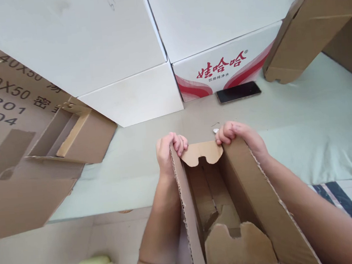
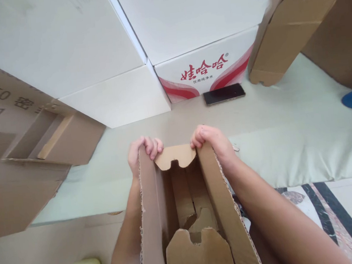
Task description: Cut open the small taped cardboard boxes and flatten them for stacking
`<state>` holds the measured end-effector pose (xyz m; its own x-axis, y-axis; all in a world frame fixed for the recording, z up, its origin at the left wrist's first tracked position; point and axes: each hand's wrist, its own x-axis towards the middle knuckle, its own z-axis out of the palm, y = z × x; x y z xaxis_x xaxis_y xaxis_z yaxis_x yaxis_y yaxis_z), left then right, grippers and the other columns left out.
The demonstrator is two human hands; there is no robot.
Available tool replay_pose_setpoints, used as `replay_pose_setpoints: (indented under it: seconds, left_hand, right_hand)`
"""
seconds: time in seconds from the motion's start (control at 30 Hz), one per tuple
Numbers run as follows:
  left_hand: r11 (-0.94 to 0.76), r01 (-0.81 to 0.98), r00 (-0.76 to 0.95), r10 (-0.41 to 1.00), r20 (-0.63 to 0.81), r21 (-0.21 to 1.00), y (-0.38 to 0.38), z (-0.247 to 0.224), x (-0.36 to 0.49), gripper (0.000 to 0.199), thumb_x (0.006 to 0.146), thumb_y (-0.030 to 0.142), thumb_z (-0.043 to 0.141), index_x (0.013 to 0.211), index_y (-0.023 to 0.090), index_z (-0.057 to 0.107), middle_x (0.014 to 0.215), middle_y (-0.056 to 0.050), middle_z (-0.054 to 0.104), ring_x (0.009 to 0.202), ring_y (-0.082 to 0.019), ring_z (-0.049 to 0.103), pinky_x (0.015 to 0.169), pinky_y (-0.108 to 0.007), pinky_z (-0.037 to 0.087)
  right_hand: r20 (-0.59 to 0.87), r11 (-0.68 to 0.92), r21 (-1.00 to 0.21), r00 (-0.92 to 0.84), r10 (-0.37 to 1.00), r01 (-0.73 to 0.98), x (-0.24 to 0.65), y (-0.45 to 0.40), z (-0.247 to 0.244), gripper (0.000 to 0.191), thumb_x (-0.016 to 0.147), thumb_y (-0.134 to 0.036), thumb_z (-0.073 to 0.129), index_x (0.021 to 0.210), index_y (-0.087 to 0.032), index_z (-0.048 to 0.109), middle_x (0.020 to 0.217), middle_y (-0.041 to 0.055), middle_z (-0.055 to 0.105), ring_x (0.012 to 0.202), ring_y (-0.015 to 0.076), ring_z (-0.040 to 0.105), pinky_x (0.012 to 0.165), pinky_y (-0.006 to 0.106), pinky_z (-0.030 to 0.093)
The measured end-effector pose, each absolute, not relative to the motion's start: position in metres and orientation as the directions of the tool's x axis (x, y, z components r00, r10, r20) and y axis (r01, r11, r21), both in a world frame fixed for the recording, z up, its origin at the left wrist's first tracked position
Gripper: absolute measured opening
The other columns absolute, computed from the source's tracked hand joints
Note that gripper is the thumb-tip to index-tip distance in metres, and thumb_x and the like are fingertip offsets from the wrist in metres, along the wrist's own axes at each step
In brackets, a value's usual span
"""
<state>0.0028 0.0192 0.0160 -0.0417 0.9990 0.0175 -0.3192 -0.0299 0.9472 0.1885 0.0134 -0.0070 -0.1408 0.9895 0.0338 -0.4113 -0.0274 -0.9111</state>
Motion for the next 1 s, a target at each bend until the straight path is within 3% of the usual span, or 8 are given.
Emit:
replay_pose_setpoints:
  seconds: [0.17, 0.57, 0.7, 0.87, 1.0]
  left_hand:
    - [0.011, -0.397, -0.033, 0.999, -0.026, 0.918, 0.022, 0.014, -0.002, 0.057, 0.078, 0.044, 0.063, 0.041, 0.022, 0.027, 0.037, 0.001, 0.021, 0.047, -0.013, 0.037, 0.059, -0.032, 0.036]
    - [0.000, -0.348, -0.045, 0.999, -0.016, 0.937, 0.023, 0.016, 0.000, 0.055, 0.079, 0.042, 0.066, 0.040, 0.022, 0.034, 0.036, 0.001, 0.027, 0.048, -0.013, 0.042, 0.058, -0.030, 0.036]
    - [-0.028, -0.293, -0.109, 0.994, -0.004, 0.956, 0.022, 0.018, -0.002, 0.056, 0.081, 0.043, 0.070, 0.041, 0.021, 0.037, 0.037, 0.002, 0.030, 0.048, -0.012, 0.044, 0.058, -0.028, 0.038]
    - [-0.064, -0.287, -0.168, 0.986, 0.016, 0.956, 0.023, 0.022, -0.003, 0.060, 0.080, 0.045, 0.074, 0.039, 0.021, 0.037, 0.035, 0.003, 0.029, 0.044, -0.010, 0.040, 0.055, -0.026, 0.038]
    - [-0.061, -0.279, -0.196, 0.981, 0.005, 0.958, 0.024, 0.023, -0.002, 0.062, 0.078, 0.047, 0.076, 0.037, 0.021, 0.036, 0.034, 0.004, 0.029, 0.042, -0.009, 0.038, 0.054, -0.025, 0.038]
  right_hand:
    - [0.053, -0.002, -0.919, -0.129, 0.990, -0.395, 0.188, 0.012, -0.007, 0.046, 0.083, -0.053, 0.068, 0.057, -0.025, 0.043, 0.057, -0.0014, 0.041, 0.066, 0.0199, 0.051, 0.071, 0.037, 0.043]
    - [0.011, -0.034, -0.891, -0.097, 0.995, -0.453, 0.188, 0.010, -0.006, 0.035, 0.080, -0.046, 0.072, 0.061, -0.022, 0.055, 0.062, -0.0003, 0.055, 0.069, 0.0185, 0.059, 0.074, 0.036, 0.047]
    - [0.024, -0.024, -0.891, -0.099, 0.995, -0.453, 0.190, 0.006, -0.008, 0.017, 0.083, -0.040, 0.073, 0.085, -0.025, 0.066, 0.083, 0.0004, 0.068, 0.085, 0.0192, 0.066, 0.082, 0.035, 0.051]
    - [0.174, 0.103, -0.944, -0.205, 0.963, -0.314, 0.197, 0.002, -0.007, 0.024, 0.090, -0.047, 0.069, 0.108, -0.031, 0.068, 0.120, 0.0040, 0.067, 0.118, 0.0238, 0.063, 0.099, 0.038, 0.051]
    - [0.324, 0.298, -0.942, -0.181, 0.929, -0.153, 0.201, -0.006, 0.006, 0.026, 0.095, -0.050, 0.061, 0.112, -0.031, 0.067, 0.132, 0.0056, 0.064, 0.124, 0.0264, 0.061, 0.103, 0.043, 0.052]
